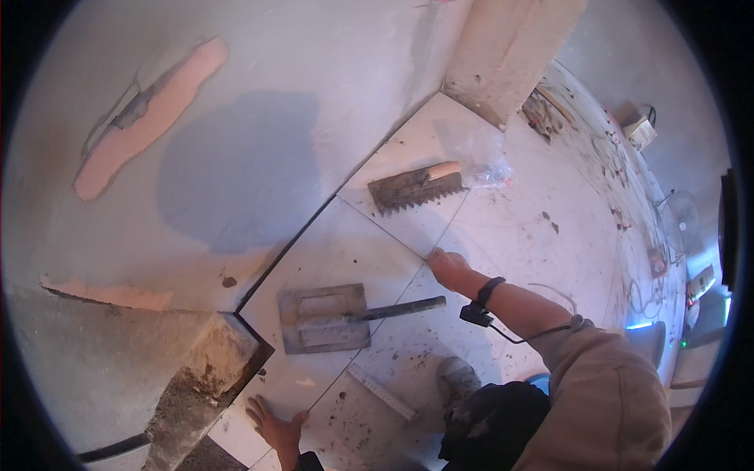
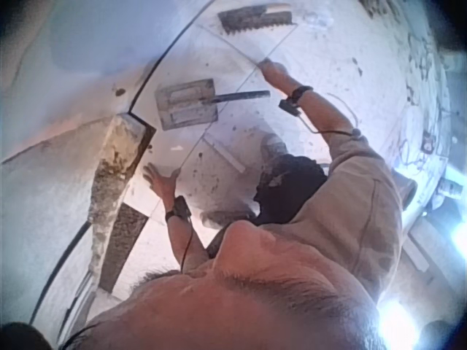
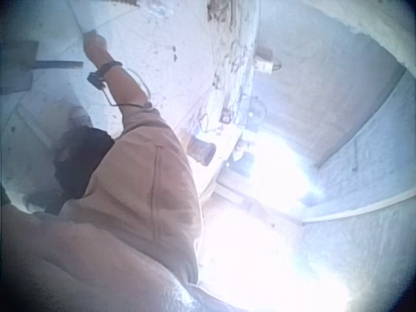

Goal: Installing and level-checking floor tiles using a spacers and trowel.

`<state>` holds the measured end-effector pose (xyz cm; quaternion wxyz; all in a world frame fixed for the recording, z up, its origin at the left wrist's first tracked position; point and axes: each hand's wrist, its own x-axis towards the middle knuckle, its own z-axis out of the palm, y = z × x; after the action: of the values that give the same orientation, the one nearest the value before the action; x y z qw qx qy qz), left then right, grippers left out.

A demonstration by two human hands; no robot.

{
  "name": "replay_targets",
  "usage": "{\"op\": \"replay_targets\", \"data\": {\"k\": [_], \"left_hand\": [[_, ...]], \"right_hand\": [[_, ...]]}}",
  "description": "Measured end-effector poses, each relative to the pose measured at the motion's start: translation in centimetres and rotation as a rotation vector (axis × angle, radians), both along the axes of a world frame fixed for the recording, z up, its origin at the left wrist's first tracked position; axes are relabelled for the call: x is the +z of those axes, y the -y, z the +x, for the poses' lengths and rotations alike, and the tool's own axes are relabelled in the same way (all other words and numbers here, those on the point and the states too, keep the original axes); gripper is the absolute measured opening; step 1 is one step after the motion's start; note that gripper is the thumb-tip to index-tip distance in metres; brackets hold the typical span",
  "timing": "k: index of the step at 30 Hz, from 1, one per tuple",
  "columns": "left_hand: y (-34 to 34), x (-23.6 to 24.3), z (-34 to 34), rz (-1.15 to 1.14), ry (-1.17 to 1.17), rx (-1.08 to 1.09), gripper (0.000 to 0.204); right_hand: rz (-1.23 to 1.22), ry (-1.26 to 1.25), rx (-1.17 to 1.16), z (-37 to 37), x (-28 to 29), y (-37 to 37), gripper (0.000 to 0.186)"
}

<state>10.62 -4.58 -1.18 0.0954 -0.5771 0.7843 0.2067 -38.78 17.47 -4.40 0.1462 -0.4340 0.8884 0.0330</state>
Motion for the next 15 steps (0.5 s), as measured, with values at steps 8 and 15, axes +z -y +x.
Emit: {"op": "replay_targets", "data": {"k": [8,15], "left_hand": [[0.0,0.9,-0.7,0.008,0.016,0.001,0.131],[0.1,1.4,-1.1,0.051,0.061,0.036,0.13]], "right_hand": [[0.055,-0.067,0.168,-0.2,0.4,0.6,0.016],[0.1,0.195,0.153,-2.6,3.7,1.4,0.016]]}}
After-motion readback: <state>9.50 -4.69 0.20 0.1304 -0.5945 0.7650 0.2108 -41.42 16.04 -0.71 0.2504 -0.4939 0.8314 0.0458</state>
